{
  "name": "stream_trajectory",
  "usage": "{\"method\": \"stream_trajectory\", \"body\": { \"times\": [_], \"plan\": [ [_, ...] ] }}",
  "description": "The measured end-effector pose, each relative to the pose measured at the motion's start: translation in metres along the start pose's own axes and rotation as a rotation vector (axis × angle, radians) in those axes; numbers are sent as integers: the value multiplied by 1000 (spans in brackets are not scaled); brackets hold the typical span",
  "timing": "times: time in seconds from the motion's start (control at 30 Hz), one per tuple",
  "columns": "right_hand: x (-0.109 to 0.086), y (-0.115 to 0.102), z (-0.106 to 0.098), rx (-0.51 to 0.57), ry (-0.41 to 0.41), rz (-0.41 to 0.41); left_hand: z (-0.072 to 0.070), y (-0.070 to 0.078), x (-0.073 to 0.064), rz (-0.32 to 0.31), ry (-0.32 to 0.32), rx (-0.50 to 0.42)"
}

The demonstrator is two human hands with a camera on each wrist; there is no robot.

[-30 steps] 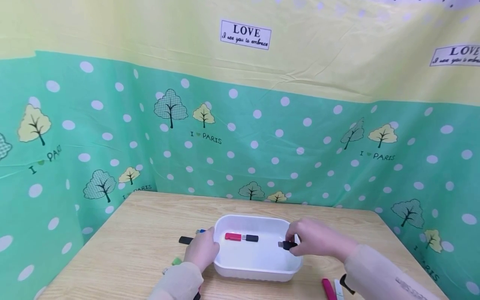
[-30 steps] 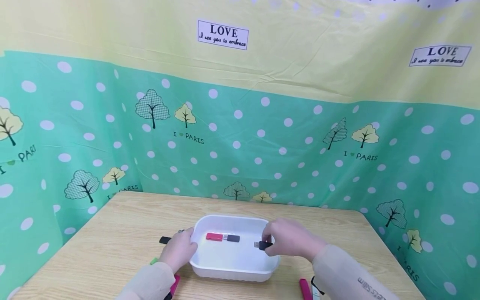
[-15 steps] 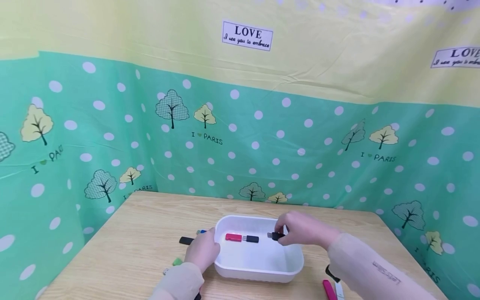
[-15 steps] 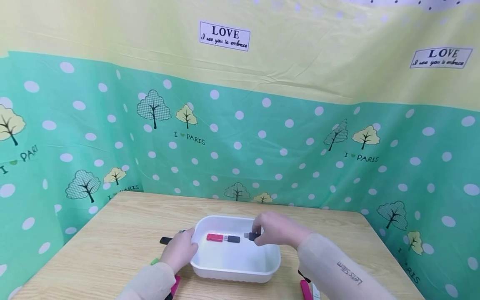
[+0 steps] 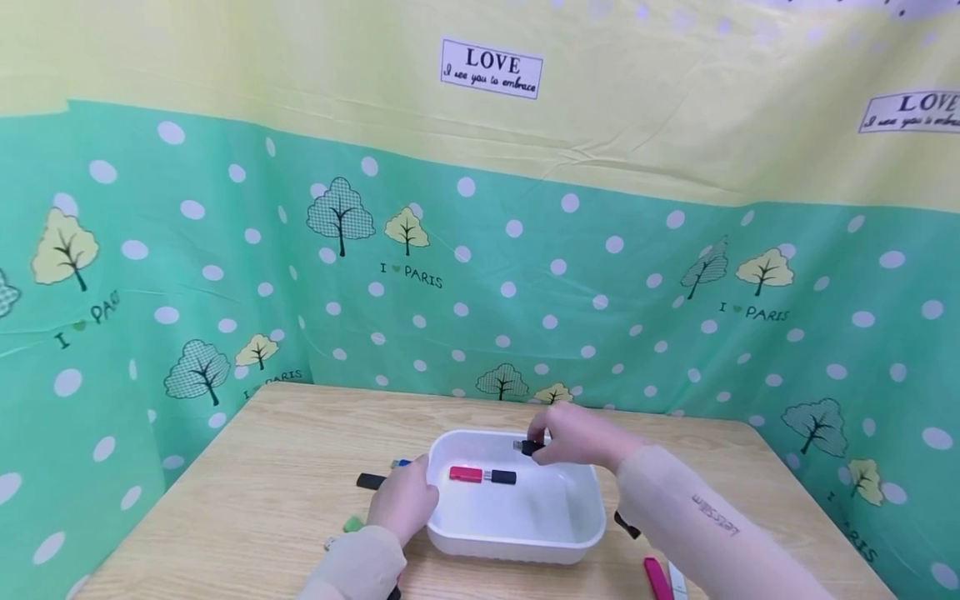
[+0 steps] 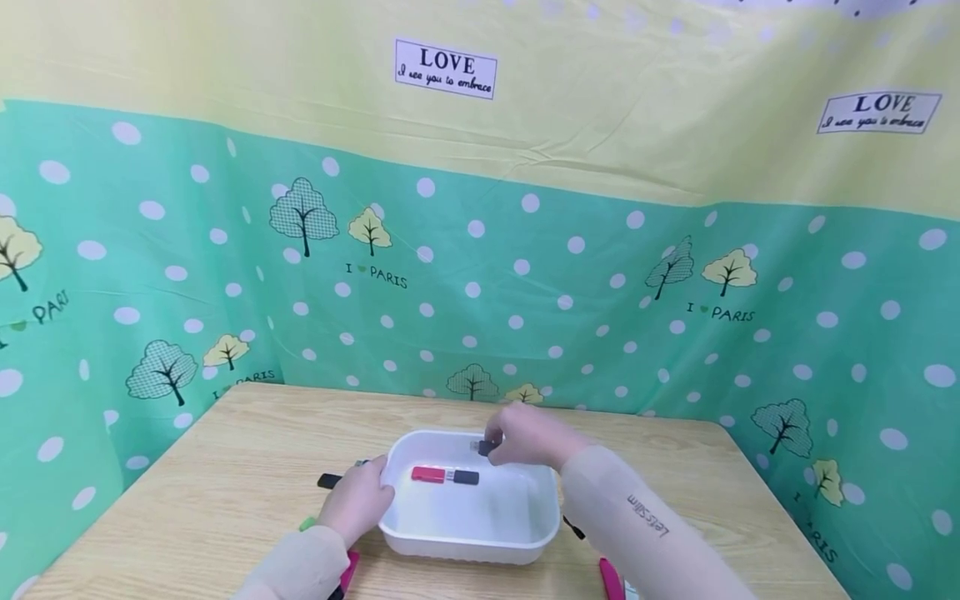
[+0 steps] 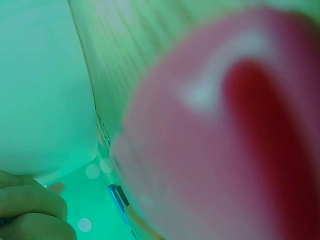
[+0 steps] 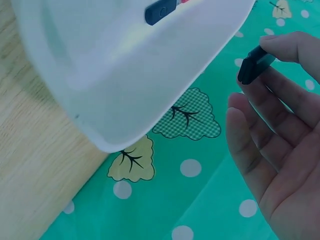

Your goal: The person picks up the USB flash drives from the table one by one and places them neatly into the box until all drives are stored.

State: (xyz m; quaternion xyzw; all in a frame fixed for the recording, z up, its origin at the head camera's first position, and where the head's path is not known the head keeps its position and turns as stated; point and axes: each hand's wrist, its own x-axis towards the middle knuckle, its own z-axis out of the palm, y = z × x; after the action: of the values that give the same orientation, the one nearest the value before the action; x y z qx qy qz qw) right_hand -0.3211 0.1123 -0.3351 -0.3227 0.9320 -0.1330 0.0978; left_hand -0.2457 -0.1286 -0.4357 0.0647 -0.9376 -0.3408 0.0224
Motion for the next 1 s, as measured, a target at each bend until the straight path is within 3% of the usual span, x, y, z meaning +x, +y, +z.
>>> {"method": "stream_trajectory", "body": {
  "times": [0.27,0.63,1.0],
  "plan": [
    [17,4,6,30,34,32,0,0,1,-1,-1,-5],
    [24,14,18,26,59,98,1,-1,1,-9,0,-7],
    [30,20,29,-3,15,153,0,1,-1,-17,-7,-15]
  ]
}}
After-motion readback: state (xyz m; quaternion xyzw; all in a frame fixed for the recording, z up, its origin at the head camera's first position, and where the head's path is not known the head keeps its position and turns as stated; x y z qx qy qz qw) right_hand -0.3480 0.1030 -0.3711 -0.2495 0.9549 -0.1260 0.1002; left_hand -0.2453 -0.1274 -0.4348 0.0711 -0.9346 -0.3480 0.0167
